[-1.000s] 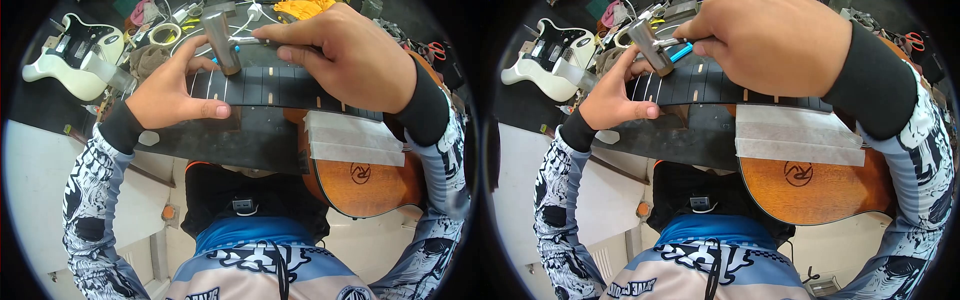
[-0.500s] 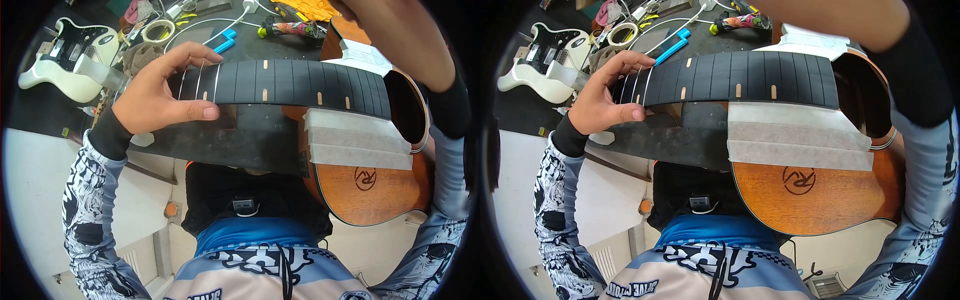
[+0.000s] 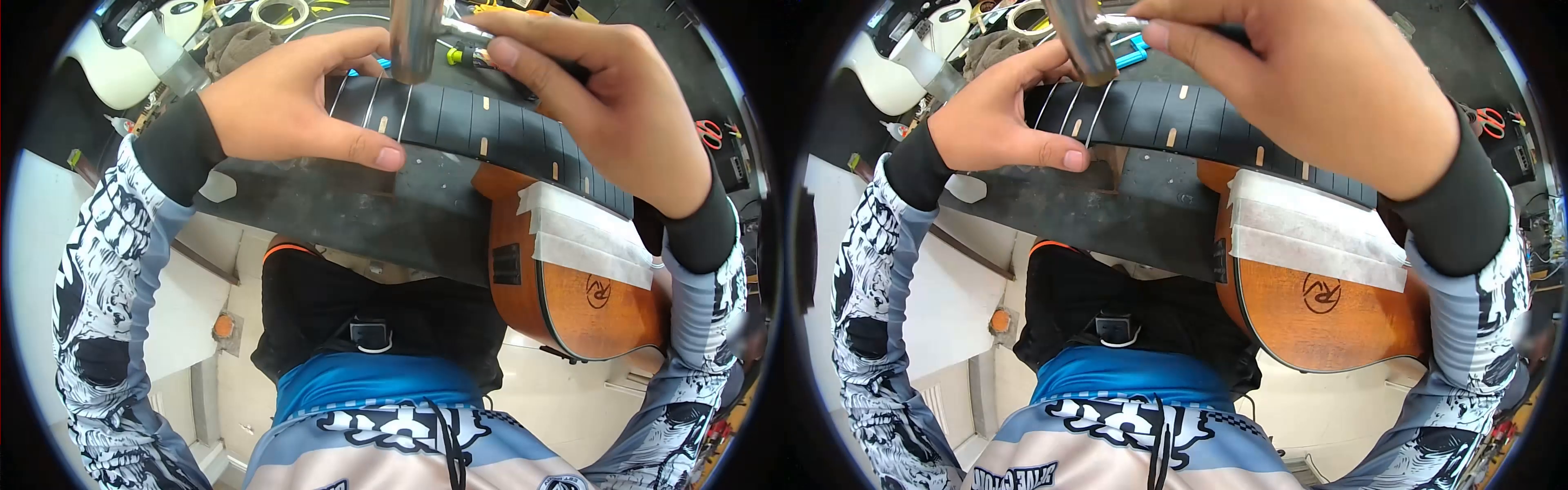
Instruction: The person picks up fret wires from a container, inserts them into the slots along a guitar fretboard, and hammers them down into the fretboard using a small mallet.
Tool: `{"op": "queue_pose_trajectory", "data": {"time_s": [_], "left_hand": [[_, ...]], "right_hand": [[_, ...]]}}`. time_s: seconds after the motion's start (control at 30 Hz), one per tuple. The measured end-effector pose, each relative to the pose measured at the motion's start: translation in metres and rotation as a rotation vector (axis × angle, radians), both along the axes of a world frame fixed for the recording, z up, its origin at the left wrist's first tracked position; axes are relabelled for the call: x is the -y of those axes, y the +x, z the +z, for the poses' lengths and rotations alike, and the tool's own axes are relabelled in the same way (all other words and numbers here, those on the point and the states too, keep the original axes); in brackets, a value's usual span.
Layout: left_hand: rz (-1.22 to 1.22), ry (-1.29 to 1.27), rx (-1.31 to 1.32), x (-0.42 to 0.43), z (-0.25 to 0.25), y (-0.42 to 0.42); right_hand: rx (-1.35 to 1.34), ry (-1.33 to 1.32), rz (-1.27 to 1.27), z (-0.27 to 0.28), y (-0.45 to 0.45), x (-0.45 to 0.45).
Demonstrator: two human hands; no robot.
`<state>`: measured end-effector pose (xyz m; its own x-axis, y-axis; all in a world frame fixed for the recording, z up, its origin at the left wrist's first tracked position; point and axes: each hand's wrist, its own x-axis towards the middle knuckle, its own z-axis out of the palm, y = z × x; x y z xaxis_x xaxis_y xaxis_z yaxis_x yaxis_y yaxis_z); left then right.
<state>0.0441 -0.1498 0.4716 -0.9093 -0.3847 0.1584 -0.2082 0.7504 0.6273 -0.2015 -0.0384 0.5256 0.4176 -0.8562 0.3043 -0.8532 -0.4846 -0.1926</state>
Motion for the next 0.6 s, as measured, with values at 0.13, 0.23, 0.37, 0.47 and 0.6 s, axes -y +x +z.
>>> {"op": "queue_pose_trajectory", "data": {"time_s": [0.13,0.23,0.37,0.47,0.6], "left_hand": [[-0.022,-0.082,-0.05,0.007,-0.01,0.0],[0.017,-0.132,-0.006,0.007,-0.013,0.001],[0.028,-0.087,-0.043,0.002,-0.01,-0.001],[0.073,0.059,0.059,0.0,-0.004,0.0],[0.023,-0.126,-0.051,0.007,-0.018,0.001]], "right_hand": [[-0.014,-0.041,0.048,-0.007,-0.005,0.005],[0.115,0.042,0.008,-0.003,-0.005,0.002],[0.032,0.011,0.034,-0.007,-0.007,0.005],[-0.065,-0.02,0.044,-0.005,-0.006,0.005],[-0.005,0.005,0.023,-0.004,-0.005,0.005]]}}
